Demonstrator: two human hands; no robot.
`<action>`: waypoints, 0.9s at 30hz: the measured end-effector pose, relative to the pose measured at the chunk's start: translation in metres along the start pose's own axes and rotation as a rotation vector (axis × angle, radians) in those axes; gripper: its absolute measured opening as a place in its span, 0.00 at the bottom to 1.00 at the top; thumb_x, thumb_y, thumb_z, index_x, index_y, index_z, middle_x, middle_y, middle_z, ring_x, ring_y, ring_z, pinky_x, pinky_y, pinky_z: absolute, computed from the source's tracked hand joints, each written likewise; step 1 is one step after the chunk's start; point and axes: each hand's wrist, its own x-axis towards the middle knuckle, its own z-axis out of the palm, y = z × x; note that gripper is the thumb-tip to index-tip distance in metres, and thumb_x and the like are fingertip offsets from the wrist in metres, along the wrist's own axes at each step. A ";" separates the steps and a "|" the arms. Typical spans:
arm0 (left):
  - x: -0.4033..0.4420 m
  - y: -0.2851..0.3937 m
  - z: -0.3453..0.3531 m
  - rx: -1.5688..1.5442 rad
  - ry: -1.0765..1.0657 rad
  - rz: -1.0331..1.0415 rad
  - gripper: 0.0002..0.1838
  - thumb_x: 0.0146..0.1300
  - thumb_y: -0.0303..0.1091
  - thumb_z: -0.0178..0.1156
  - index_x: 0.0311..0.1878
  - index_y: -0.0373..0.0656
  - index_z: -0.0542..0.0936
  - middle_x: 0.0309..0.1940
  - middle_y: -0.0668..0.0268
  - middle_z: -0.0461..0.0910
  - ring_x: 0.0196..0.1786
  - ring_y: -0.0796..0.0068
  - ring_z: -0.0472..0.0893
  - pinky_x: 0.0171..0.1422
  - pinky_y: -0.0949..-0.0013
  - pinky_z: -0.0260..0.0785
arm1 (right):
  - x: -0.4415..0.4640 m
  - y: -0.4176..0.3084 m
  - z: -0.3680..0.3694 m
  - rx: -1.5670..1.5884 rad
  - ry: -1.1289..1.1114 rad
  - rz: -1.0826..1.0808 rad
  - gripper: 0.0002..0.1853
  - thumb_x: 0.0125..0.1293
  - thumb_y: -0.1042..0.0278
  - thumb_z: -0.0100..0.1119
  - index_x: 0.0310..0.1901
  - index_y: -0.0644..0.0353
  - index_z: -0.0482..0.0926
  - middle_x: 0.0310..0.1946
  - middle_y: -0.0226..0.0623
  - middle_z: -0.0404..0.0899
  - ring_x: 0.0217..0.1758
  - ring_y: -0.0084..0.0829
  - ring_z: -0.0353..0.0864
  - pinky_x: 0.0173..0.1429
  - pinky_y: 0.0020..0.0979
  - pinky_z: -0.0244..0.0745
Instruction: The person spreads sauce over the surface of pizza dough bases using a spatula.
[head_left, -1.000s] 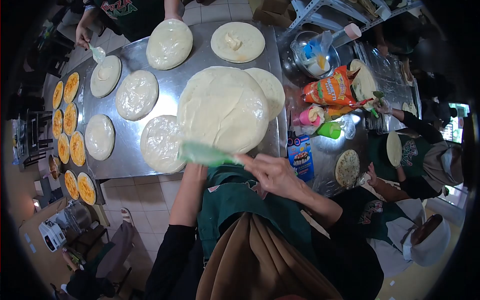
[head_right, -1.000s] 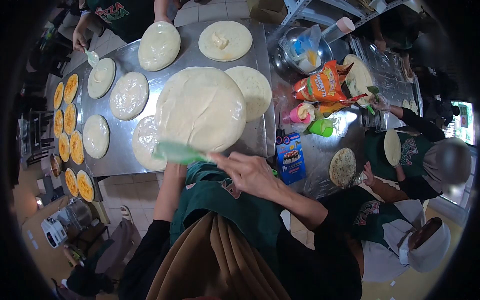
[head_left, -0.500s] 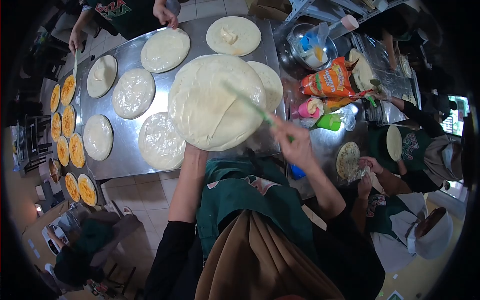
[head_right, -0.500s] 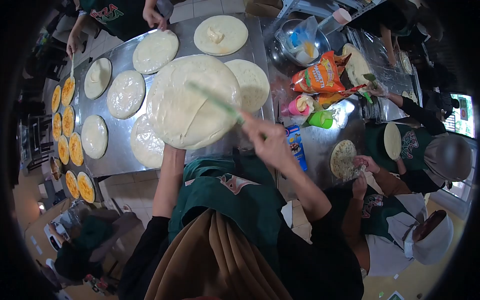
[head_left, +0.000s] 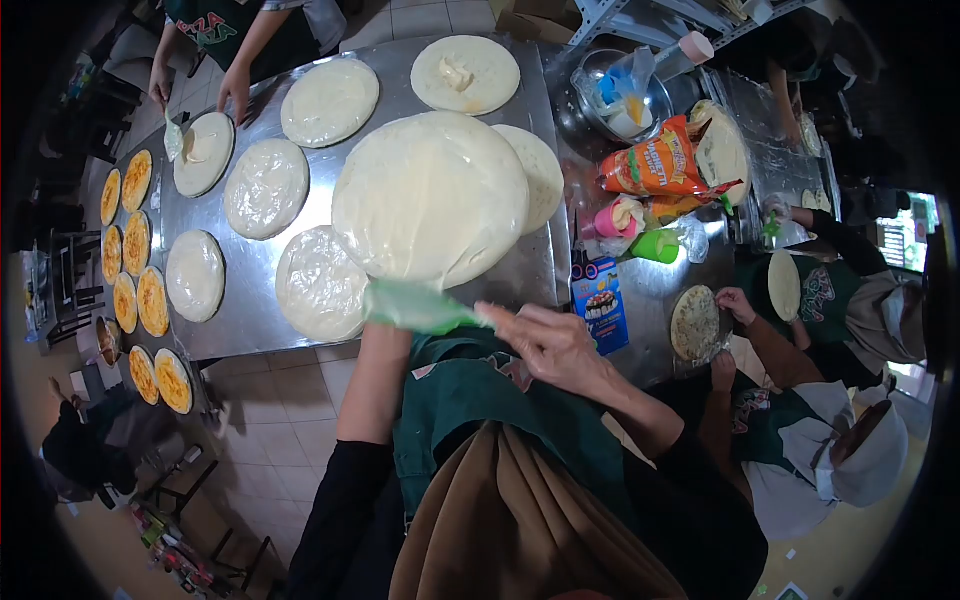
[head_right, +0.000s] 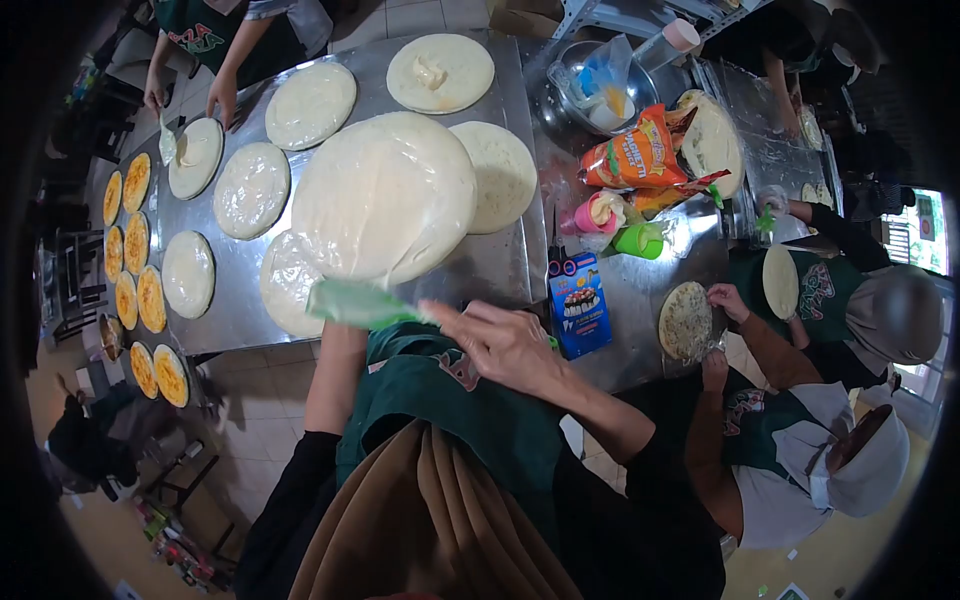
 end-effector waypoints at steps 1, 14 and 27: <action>-0.003 0.001 0.001 0.000 0.003 -0.002 0.32 0.67 0.55 0.48 0.67 0.45 0.64 0.63 0.58 0.70 0.63 0.57 0.71 0.67 0.49 0.64 | -0.001 0.008 0.003 0.077 0.072 0.004 0.18 0.64 0.76 0.55 0.55 0.54 0.79 0.28 0.39 0.81 0.27 0.31 0.80 0.33 0.31 0.75; 0.004 0.006 0.005 -0.051 -0.053 0.000 0.32 0.66 0.56 0.49 0.67 0.46 0.65 0.63 0.59 0.70 0.63 0.57 0.71 0.67 0.48 0.64 | 0.003 0.046 0.009 0.243 0.426 0.080 0.20 0.62 0.76 0.57 0.58 0.57 0.77 0.31 0.41 0.82 0.25 0.23 0.77 0.32 0.26 0.74; 0.004 -0.008 0.052 -0.020 -0.054 -0.040 0.34 0.65 0.59 0.48 0.69 0.50 0.63 0.66 0.59 0.67 0.67 0.54 0.66 0.70 0.45 0.59 | 0.047 0.038 -0.023 0.921 0.367 0.199 0.18 0.67 0.71 0.57 0.58 0.62 0.76 0.25 0.21 0.73 0.21 0.11 0.63 0.25 0.16 0.58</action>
